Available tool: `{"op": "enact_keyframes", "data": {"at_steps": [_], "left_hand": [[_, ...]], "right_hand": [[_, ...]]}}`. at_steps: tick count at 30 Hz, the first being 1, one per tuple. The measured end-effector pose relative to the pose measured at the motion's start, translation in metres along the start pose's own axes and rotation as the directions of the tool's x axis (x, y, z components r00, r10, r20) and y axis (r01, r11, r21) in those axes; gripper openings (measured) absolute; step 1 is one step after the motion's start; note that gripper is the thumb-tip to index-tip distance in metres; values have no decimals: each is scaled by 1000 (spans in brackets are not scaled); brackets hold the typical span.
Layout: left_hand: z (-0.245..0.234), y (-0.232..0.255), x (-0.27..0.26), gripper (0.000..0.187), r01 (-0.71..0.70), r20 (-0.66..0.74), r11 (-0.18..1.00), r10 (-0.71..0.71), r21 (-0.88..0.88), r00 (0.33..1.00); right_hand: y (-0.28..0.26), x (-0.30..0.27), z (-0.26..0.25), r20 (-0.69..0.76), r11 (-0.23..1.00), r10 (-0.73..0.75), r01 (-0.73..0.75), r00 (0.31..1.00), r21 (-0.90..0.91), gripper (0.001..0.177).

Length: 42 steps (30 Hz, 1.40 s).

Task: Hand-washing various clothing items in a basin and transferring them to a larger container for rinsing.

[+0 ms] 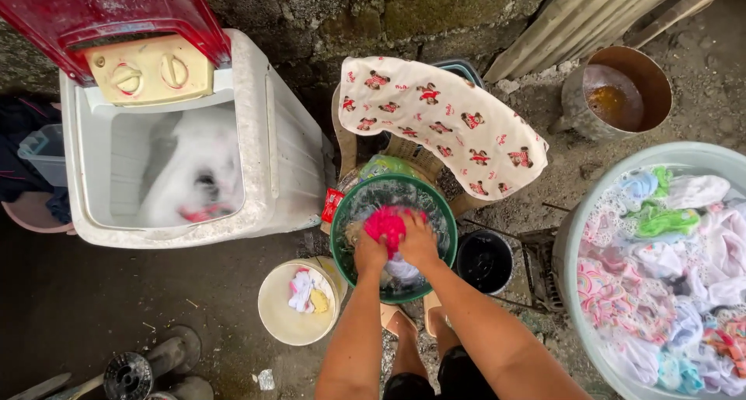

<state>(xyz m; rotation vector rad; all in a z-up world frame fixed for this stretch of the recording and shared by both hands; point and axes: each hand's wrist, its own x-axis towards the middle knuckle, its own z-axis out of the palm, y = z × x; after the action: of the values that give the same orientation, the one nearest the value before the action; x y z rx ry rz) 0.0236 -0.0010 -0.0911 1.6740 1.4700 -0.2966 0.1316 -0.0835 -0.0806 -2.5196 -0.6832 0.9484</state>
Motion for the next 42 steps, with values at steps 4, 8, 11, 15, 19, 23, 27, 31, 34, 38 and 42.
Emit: {"op": "enact_keyframes", "data": {"at_steps": [4, 8, 11, 15, 19, 23, 27, 31, 34, 38, 42], "left_hand": [[-21, 11, -15, 53, -19, -11, 994, 20, 111, 1000], [-77, 75, -95, 50, -238, -46, 969, 240, 60, 970], [-102, 94, -144, 52, -335, -92, 941, 330, -43, 939], [-132, 84, -175, 58, -377, -311, 796, 250, -474, 917], [-124, 80, -174, 99, 277, 285, 113, 66, -954, 956], [-72, 70, -111, 81, 409, 409, -110, 31, -906, 912], [-18, 58, -61, 57, 358, 380, -195, -91, -913, 920], [-3, 69, -77, 34, 284, 349, -289, -204, -914, 915], [-32, 95, -121, 34, 190, 235, -182, -264, -965, 936], [-46, 108, -129, 44, 167, 133, 118, -256, -979, 957], [-56, 96, -123, 71, 178, 111, 315, -222, -932, 969]], "right_hand": [[39, 28, 21, 272, 979, 23, 34, 962, -200, 60], [-68, -70, -122, 133, 879, -333, 358, 934, -314, 110], [-43, -54, -73, -266, 671, -631, 685, 729, 285, 83], [-43, -45, -72, -259, 686, -413, 485, 873, 542, 42], [-68, -78, -81, -312, 472, -352, 455, 882, 755, 47], [-68, -85, -43, -159, 164, -318, 219, 935, 962, 67], [-78, -117, -93, -196, 113, -346, 249, 918, 962, 99], [-40, -75, -80, -353, 496, -554, 639, 754, 588, 71], [-51, -71, -79, -395, 472, -390, 549, 832, 690, 39], [-70, -87, -76, -169, 267, -138, 201, 976, 942, 22], [-70, -90, -78, -468, 414, -209, 511, 859, 754, 12]]}}
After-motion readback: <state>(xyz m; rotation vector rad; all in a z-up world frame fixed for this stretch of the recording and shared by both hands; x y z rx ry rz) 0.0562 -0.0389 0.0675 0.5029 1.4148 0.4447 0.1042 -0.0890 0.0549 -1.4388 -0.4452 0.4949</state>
